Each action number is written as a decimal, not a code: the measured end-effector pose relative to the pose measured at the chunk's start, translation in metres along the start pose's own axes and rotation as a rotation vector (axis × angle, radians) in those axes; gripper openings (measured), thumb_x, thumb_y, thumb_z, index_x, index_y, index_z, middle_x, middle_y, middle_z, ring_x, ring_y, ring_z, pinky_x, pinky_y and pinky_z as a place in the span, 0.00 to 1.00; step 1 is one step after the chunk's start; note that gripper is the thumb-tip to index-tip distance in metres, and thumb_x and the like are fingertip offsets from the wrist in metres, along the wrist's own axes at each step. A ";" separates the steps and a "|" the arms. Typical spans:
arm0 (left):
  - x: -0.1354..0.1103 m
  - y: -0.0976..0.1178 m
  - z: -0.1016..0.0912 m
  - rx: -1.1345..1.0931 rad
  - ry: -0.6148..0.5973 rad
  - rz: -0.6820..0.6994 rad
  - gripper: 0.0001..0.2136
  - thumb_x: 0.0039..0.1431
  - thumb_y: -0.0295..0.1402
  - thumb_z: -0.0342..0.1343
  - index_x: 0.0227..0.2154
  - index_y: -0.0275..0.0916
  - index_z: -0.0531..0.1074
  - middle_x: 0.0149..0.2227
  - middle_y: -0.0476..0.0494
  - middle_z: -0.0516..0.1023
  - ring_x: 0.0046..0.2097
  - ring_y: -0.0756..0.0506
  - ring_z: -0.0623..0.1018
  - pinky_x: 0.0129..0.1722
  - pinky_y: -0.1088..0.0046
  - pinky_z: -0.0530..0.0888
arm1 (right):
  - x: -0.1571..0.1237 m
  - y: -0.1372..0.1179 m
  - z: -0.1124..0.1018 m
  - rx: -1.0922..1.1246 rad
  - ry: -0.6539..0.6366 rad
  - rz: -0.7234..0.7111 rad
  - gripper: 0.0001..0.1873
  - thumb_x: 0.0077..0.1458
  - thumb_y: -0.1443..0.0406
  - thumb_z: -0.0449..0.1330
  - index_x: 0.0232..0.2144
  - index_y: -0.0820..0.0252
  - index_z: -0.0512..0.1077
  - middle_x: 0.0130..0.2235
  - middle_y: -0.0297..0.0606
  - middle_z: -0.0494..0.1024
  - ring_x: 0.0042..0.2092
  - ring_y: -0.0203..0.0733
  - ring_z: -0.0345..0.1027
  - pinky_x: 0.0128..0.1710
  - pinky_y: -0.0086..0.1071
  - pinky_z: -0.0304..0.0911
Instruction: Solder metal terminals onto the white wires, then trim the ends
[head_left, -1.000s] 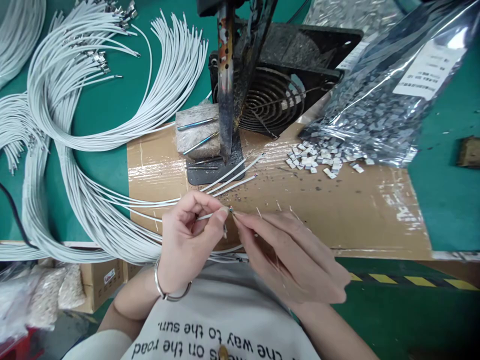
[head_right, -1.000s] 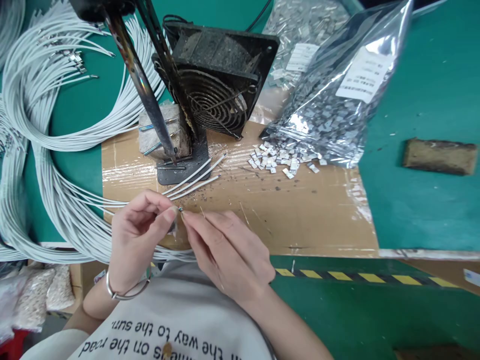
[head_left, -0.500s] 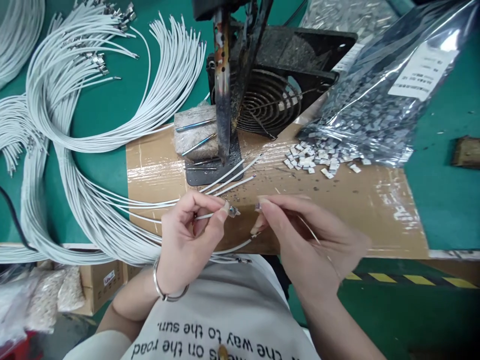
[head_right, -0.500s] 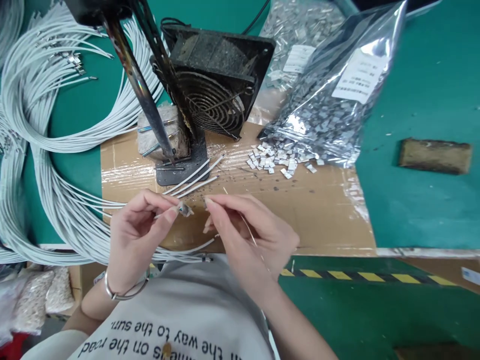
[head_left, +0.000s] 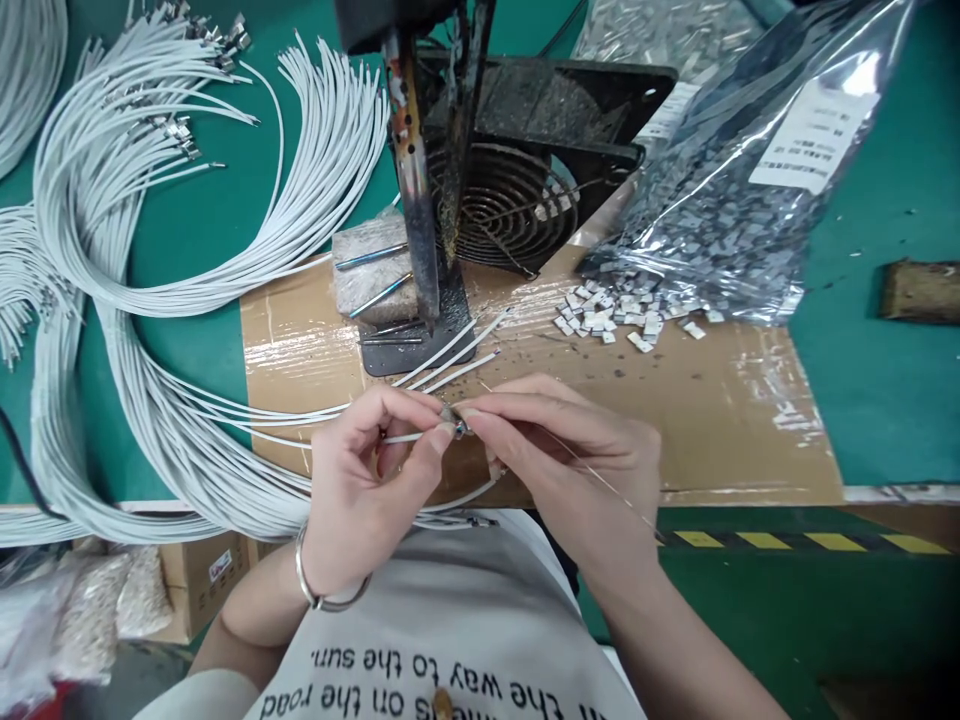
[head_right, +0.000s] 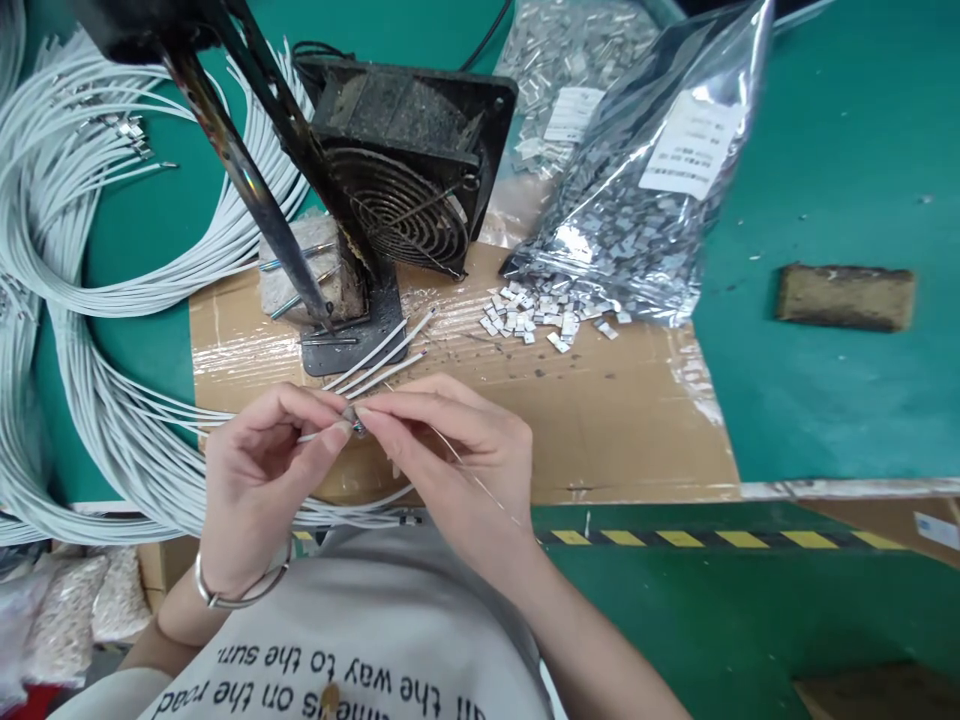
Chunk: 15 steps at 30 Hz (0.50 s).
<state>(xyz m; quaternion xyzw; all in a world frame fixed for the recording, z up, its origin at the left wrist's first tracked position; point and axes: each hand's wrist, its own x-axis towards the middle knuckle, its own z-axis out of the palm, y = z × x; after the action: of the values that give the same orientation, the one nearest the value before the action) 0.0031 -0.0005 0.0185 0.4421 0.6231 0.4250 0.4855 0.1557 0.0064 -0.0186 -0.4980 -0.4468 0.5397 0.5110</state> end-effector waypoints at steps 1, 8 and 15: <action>0.000 0.000 0.000 -0.003 0.002 0.000 0.06 0.55 0.22 0.66 0.27 0.39 0.79 0.34 0.45 0.85 0.33 0.51 0.80 0.31 0.80 0.75 | 0.000 0.000 0.000 -0.002 0.000 0.002 0.10 0.57 0.71 0.69 0.34 0.49 0.86 0.32 0.33 0.83 0.31 0.35 0.75 0.26 0.27 0.70; 0.002 -0.002 0.000 0.022 0.010 0.000 0.06 0.56 0.23 0.66 0.27 0.39 0.78 0.34 0.46 0.85 0.32 0.52 0.78 0.27 0.80 0.71 | 0.000 0.001 0.002 -0.046 0.022 -0.055 0.13 0.58 0.74 0.69 0.36 0.47 0.86 0.33 0.30 0.83 0.31 0.32 0.75 0.27 0.26 0.70; 0.002 -0.003 0.001 0.065 0.008 -0.002 0.05 0.56 0.24 0.65 0.27 0.40 0.78 0.34 0.46 0.85 0.34 0.50 0.79 0.23 0.80 0.66 | -0.003 0.005 0.002 -0.096 0.032 -0.137 0.16 0.58 0.74 0.69 0.39 0.44 0.86 0.35 0.28 0.83 0.32 0.31 0.75 0.32 0.27 0.73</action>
<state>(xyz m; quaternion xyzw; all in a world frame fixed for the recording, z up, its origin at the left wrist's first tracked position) 0.0033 0.0005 0.0155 0.4552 0.6389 0.4060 0.4687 0.1535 0.0032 -0.0229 -0.4986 -0.4971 0.4734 0.5293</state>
